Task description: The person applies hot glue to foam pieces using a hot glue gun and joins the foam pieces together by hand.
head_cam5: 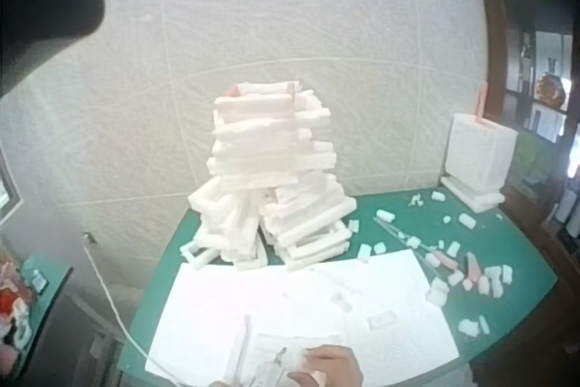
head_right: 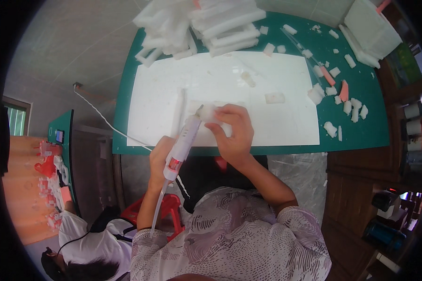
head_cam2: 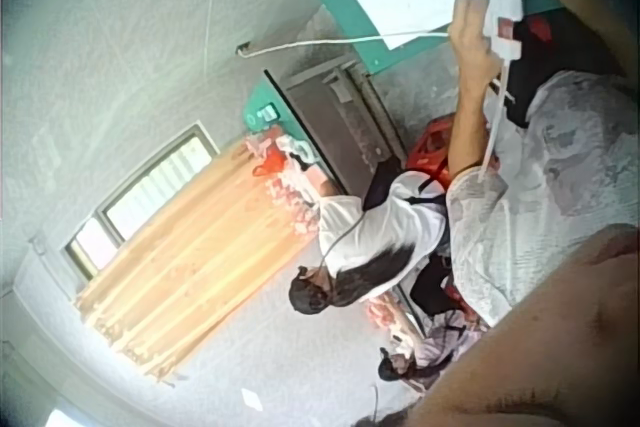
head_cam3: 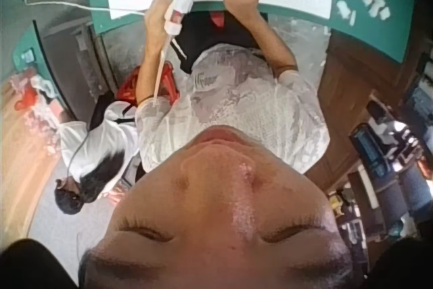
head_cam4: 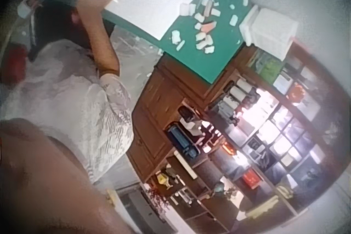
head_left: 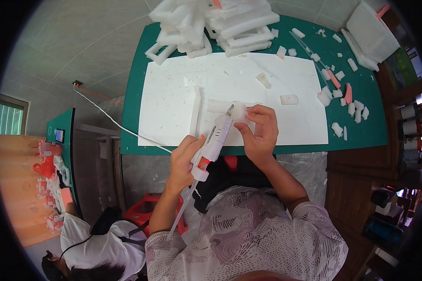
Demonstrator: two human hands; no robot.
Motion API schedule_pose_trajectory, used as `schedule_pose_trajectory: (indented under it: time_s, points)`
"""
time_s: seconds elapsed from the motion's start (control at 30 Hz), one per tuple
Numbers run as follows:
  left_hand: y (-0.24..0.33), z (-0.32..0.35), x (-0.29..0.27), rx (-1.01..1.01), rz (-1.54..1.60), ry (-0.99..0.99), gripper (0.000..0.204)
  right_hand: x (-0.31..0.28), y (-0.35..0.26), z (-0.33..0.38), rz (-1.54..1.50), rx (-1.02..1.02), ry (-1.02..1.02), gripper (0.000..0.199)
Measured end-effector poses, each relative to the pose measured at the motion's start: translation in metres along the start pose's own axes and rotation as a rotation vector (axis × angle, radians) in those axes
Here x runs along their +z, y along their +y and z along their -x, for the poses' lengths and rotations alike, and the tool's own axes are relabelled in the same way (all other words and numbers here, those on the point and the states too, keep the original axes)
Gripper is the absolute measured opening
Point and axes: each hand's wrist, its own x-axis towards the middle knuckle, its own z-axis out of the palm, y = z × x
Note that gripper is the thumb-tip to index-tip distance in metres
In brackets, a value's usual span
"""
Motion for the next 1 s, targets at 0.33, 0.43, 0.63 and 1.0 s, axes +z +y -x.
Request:
schedule_pose_trajectory:
  time_s: [0.33,0.43,0.63,1.0]
  points:
    - [0.008,-0.007,-0.001,0.046,-0.102,0.047,0.047,-0.005,-0.002,0.003,-0.454,0.305,-0.062,0.027]
    - [0.009,-0.007,-0.003,0.047,-0.171,0.025,0.047,-0.008,-0.004,0.001,-0.540,0.362,-0.091,0.027]
    - [0.005,-0.008,-0.010,0.102,-0.312,-0.011,0.059,-0.013,-0.003,-0.002,-0.647,0.458,-0.149,0.025]
    - [0.006,-0.015,-0.022,0.144,-0.414,-0.126,0.066,-0.027,0.000,-0.013,-0.735,0.685,-0.269,0.017]
